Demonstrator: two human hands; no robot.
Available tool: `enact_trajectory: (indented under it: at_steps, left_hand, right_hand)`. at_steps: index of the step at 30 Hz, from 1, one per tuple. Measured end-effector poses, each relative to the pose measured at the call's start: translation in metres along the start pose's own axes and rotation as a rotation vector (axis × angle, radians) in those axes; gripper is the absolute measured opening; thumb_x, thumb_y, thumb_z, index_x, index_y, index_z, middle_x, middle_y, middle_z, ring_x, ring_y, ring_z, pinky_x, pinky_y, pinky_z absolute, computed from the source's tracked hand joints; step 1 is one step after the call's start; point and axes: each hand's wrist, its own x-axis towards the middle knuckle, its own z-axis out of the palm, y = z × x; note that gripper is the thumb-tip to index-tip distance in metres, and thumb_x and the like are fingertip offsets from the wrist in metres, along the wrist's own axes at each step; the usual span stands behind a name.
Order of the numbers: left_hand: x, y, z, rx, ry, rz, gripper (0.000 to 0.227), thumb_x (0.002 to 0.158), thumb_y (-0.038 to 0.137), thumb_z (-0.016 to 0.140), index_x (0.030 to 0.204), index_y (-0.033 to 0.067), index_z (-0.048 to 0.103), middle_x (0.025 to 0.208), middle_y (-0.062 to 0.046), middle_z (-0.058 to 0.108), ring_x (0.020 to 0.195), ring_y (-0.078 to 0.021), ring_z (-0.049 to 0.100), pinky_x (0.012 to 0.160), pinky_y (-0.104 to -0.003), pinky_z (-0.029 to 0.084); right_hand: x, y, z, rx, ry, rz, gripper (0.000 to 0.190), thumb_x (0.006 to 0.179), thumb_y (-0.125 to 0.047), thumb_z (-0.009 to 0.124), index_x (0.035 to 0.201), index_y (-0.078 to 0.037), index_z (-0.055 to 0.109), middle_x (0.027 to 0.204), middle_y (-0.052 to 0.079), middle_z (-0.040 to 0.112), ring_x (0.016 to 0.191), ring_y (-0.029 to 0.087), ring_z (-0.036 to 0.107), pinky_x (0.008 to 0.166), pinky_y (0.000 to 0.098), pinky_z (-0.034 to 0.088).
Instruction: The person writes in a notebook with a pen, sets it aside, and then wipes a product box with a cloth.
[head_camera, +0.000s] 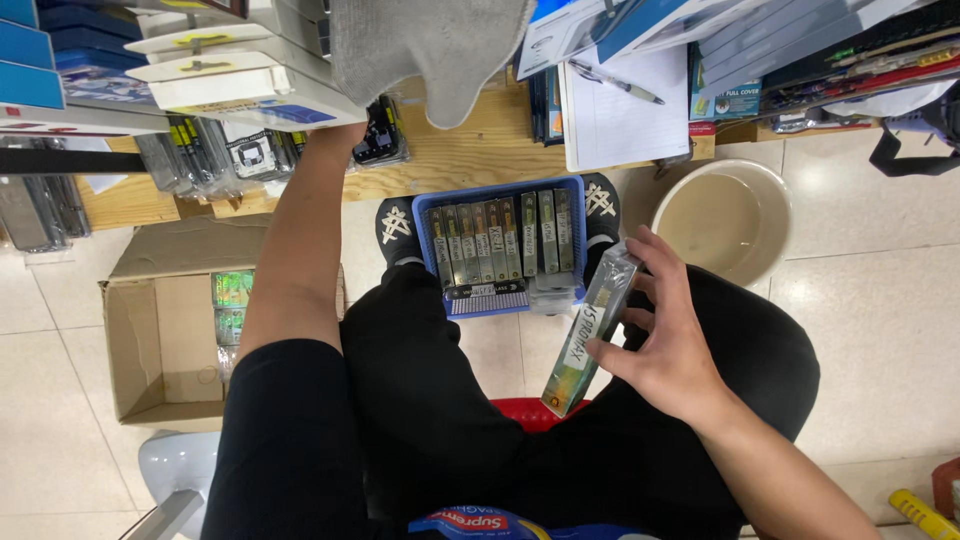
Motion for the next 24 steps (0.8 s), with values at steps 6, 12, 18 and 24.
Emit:
enact_trajectory:
  at_steps: [6,12,18,24]
  left_hand:
    - [-0.021,-0.009,0.018,0.407,0.046,-0.048,0.04,0.097,0.023,0.052,0.126,0.0125,0.077,0.136,-0.023,0.071,0.129,-0.0478,0.063,0.099,-0.058,0.052]
    - [-0.113,-0.05,0.077,-0.044,0.353,0.269,0.033,0.09,0.015,0.063,0.119,0.0121,0.078,0.152,-0.016,0.048,0.133,-0.0412,0.057,0.093,-0.055,0.06]
    - [-0.221,-0.098,0.107,-0.716,0.197,-0.082,0.03,0.093,0.025,0.061,0.117,0.0178,0.077,0.114,0.002,0.08,0.095,-0.0176,0.076,0.088,-0.033,0.053]
    - [-0.27,-0.114,0.116,-1.092,0.227,-0.218,0.025,0.094,0.012,0.061,0.113,0.011,0.077,0.103,-0.003,0.076,0.085,-0.0129,0.07,0.069,-0.03,0.055]
  right_hand:
    - [0.001,-0.002,-0.005,0.023,0.0,-0.078,0.105,0.063,-0.001,0.084,0.153,-0.017,0.034,0.176,0.012,0.019,0.135,0.033,0.053,0.09,0.0429,0.06]
    - [-0.004,0.017,-0.007,0.152,-0.014,-0.091,0.103,0.066,-0.005,0.081,0.156,-0.02,0.034,0.178,0.006,0.018,0.139,0.029,0.051,0.091,0.0419,0.057]
    - [0.0,0.021,-0.011,0.433,-0.077,-0.16,0.097,0.071,-0.009,0.077,0.157,-0.015,0.033,0.173,0.008,0.031,0.128,0.027,0.056,0.096,0.0413,0.056]
    - [0.0,0.016,-0.012,0.667,-0.152,-0.126,0.096,0.072,-0.007,0.07,0.16,-0.016,0.032,0.176,0.016,0.033,0.13,0.048,0.059,0.105,0.0607,0.054]
